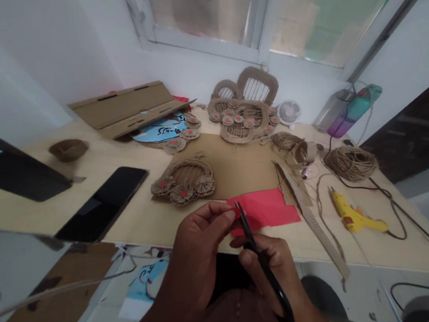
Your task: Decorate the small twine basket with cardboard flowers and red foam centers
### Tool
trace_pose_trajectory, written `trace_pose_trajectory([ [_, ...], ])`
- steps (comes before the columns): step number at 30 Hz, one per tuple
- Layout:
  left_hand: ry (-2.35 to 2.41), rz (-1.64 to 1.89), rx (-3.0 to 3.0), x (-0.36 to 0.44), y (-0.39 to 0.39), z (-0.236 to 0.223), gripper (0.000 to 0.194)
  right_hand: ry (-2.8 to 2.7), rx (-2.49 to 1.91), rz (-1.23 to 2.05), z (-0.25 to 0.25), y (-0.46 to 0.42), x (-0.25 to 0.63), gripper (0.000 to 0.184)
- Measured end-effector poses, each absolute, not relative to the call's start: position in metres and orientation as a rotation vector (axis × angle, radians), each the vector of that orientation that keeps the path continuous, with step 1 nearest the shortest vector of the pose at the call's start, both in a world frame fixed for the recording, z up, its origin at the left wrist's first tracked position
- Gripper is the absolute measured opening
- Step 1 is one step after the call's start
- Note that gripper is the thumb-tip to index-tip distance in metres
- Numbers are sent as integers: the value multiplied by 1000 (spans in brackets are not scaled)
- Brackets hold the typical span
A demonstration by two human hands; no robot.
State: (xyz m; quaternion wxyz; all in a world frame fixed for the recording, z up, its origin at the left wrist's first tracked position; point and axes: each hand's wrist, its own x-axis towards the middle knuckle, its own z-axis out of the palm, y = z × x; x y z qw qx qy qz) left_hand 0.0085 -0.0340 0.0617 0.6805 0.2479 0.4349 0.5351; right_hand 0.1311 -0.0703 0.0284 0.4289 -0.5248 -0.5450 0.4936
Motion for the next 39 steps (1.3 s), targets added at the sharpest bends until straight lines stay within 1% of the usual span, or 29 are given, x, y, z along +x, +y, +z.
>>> trace_pose_trajectory([
  [5,978,1185,582,5,-32,61,8,-1409,-1337,1230,32,-70,133,33],
  [10,987,1174,597,3,-32,63,9,-1431,-1328,1295,38,-70,133,29],
  [15,984,1173,587,4,-32,63,9,-1398,-1327,1273,35,-71,132,25],
  [19,974,1182,620,2,-32,59,8,-1385,-1301,1258,31,-71,132,28],
  [22,974,1228,612,3,-33,57,8,-1344,-1306,1288,30,-70,134,34],
  [25,975,1258,560,7,-35,57,6,-1195,-1315,1357,31,-67,135,39],
  [27,955,1259,516,11,-38,58,5,-1092,-1314,1343,35,-64,133,39],
  [34,843,1180,420,20,-47,55,6,-979,-1237,1290,47,-53,126,28],
  [39,868,1184,441,20,-47,48,8,-1028,-1271,1315,50,-51,129,22],
])
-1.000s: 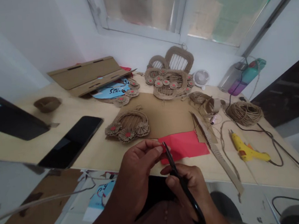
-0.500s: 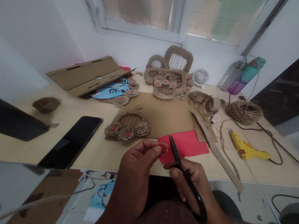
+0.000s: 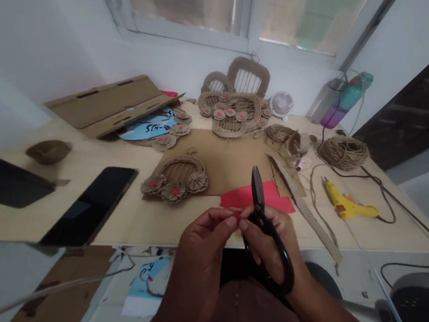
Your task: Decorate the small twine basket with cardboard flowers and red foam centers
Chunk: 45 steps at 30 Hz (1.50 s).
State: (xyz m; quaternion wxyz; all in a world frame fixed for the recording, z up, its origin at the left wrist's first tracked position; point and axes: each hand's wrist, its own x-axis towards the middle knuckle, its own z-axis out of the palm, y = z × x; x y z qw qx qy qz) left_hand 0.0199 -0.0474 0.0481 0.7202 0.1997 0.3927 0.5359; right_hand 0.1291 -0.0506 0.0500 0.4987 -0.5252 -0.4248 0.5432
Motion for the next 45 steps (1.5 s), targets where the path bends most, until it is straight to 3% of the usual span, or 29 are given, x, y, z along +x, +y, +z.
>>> trace_pose_trajectory([
  [13,1061,1131,700,8,-43,46,9,-1253,-1326,1303,54,-39,140,8],
  [21,1003,1185,562,7,-37,49,6,-1286,-1294,1328,52,-50,144,20],
  [45,918,1168,538,8,-37,66,10,-1502,-1315,1212,45,-76,143,22],
])
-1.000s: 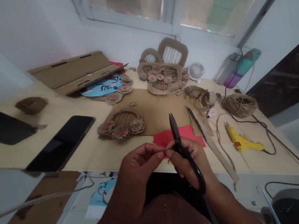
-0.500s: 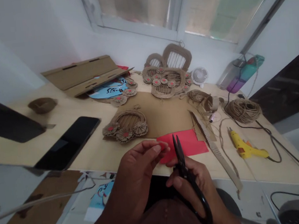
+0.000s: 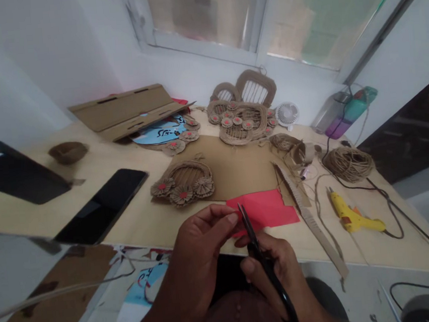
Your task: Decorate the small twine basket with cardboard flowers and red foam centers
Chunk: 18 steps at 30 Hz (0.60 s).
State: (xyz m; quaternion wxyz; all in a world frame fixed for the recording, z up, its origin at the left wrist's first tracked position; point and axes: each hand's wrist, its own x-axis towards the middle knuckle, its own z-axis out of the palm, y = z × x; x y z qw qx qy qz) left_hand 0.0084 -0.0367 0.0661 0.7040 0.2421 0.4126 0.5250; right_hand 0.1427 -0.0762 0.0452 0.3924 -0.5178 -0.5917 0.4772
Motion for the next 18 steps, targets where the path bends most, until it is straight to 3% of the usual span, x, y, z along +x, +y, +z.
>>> trace_pose_trajectory([
  [8,955,1151,598,7,-36,67,11,-1411,-1289,1246,39,-74,141,35],
  [18,959,1126,606,5,-32,67,10,-1420,-1270,1323,41,-73,144,34],
])
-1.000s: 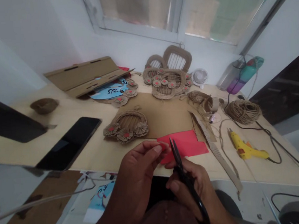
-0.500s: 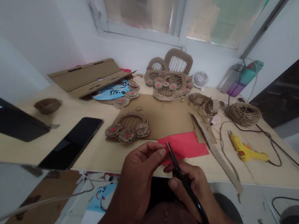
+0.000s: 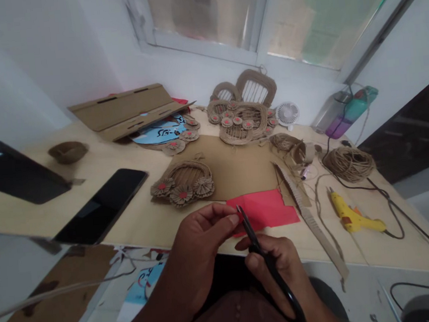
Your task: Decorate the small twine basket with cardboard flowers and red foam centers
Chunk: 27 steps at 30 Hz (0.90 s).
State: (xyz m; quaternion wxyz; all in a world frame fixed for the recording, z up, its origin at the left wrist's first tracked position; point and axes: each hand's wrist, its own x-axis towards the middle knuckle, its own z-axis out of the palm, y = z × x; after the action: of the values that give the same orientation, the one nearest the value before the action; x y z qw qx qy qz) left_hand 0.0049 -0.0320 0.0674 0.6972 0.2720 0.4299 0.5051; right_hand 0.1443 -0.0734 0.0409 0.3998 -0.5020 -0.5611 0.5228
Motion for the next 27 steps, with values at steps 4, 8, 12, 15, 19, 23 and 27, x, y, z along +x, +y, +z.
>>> trace_pose_trajectory([
  [4,958,1104,614,4,-31,69,10,-1448,-1262,1319,43,-72,145,31],
  [8,950,1092,607,2,-31,68,9,-1472,-1278,1305,46,-71,146,31],
  [12,943,1088,635,0,-29,67,9,-1503,-1309,1241,45,-70,148,28],
  [15,941,1068,671,-2,-26,66,8,-1524,-1327,1221,42,-70,150,28],
  [19,955,1024,704,-5,-24,66,9,-1549,-1362,1221,39,-69,155,31],
  [23,930,981,732,-9,-21,65,9,-1589,-1374,1207,42,-66,159,28],
  [27,935,971,742,-11,-19,63,8,-1633,-1407,1174,43,-66,161,27],
])
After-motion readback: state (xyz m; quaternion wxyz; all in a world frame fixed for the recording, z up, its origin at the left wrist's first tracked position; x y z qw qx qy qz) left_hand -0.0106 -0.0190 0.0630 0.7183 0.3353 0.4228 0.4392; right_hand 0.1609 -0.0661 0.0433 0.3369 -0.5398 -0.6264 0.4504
